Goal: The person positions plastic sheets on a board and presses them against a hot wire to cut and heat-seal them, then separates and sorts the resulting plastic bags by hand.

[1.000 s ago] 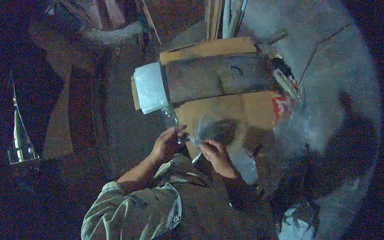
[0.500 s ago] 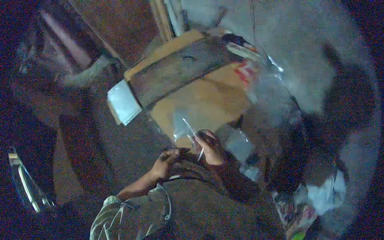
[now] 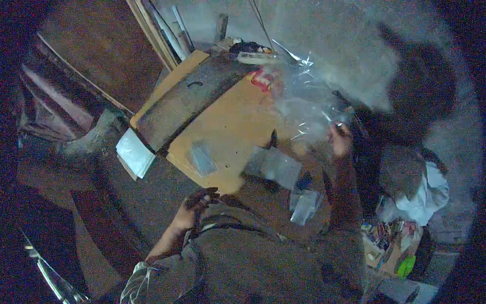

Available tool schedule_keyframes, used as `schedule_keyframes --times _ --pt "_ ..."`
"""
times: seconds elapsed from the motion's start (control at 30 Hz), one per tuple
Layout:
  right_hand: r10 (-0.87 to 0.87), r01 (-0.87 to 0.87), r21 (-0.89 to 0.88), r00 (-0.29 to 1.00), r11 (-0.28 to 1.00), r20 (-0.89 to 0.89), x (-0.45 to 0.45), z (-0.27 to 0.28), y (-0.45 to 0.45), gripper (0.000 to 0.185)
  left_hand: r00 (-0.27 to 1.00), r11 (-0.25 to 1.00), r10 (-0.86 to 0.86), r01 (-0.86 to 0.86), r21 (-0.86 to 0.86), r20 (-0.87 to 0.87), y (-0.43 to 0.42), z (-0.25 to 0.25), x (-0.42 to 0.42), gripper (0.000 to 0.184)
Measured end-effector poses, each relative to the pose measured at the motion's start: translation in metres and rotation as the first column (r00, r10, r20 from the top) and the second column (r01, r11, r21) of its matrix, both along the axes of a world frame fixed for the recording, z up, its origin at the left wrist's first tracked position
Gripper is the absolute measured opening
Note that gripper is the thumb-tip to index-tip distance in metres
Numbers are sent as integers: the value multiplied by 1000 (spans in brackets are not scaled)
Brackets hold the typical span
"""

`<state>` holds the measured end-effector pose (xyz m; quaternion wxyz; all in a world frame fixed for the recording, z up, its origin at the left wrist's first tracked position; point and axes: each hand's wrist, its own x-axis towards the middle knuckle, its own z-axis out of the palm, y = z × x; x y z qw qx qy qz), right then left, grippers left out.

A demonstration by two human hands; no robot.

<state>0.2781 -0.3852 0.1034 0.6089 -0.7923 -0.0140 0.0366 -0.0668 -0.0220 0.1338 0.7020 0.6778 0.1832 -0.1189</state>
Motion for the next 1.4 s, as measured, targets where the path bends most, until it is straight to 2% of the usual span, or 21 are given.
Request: schedule_keyframes --times 0.07,0.13,0.2,0.27,0.37,0.43,0.47,0.53,0.57,0.63,0.7,0.77,0.83,0.93,1.03,1.1,1.17,1.23,1.3,1.33,1.4 --pt "-98 85 197 994 977 55 12 -8 -18 15 998 1000 -1 3 -29 57 -1 -19 -4 38" --pt "-80 89 262 996 961 -44 43 -31 -58 24 989 1000 24 -24 -4 146 -1 -28 -7 40" --pt "-11 68 306 983 949 -182 72 -47 -92 34 991 1000 3 -3 -1 135 1 -26 -4 41" --pt "-79 120 291 986 949 -148 74 -18 -58 37 992 1000 -18 17 3 124 0 -25 3 42" --pt "-122 128 317 992 940 -39 70 43 12 36 944 986 -109 64 151 311 -3 -24 15 43" --pt "-61 62 321 998 945 -12 81 75 44 30 982 998 0 14 -69 189 -7 -16 23 43" --pt "-61 61 323 998 945 -10 77 94 60 30 982 998 -1 14 -67 190 -7 -11 27 43" --pt "24 -112 417 977 902 210 72 128 84 25 994 992 47 -36 -120 97 -7 -4 32 43" --pt "31 -119 418 977 900 212 73 137 84 25 994 992 55 -43 -119 98 -5 -5 32 43" --pt "34 -214 323 875 922 484 72 146 78 23 992 984 84 -69 -164 90 2 -10 29 44" --pt "25 -210 301 854 930 519 68 136 62 23 991 977 113 -98 -192 71 5 -18 23 43" --pt "-190 42 402 922 915 336 62 118 48 21 989 968 136 -122 -219 50 7 -20 19 42" --pt "-143 82 200 939 976 312 63 84 16 21 989 981 150 -147 -124 15 8 -19 17 44" --pt "-195 151 226 963 962 186 79 8 -33 18 987 981 159 -159 -111 -11 5 -6 17 44" --pt "-215 198 89 938 976 272 98 -58 -72 19 992 985 128 -127 -120 -2 6 -15 16 44" --pt "-146 8 539 966 843 214 137 -124 -121 25 989 972 150 -150 -180 -11 2 -11 17 43" --pt "-197 73 555 966 829 167 131 -131 -120 27 992 983 129 -128 -130 0 0 -5 21 43" --pt "-268 182 410 950 894 162 122 -122 -110 29 992 980 123 -125 -152 -18 2 -15 18 42" --pt "-305 246 292 936 924 177 117 -114 -100 31 980 986 129 -111 -122 154 -1 -20 14 41" --pt "-316 268 242 930 932 186 115 -111 -98 32 980 986 128 -109 -122 154 -1 -19 15 41" --pt "-331 304 149 921 941 207 112 -104 -93 34 982 965 179 -189 -183 -66 -1 -14 18 40"
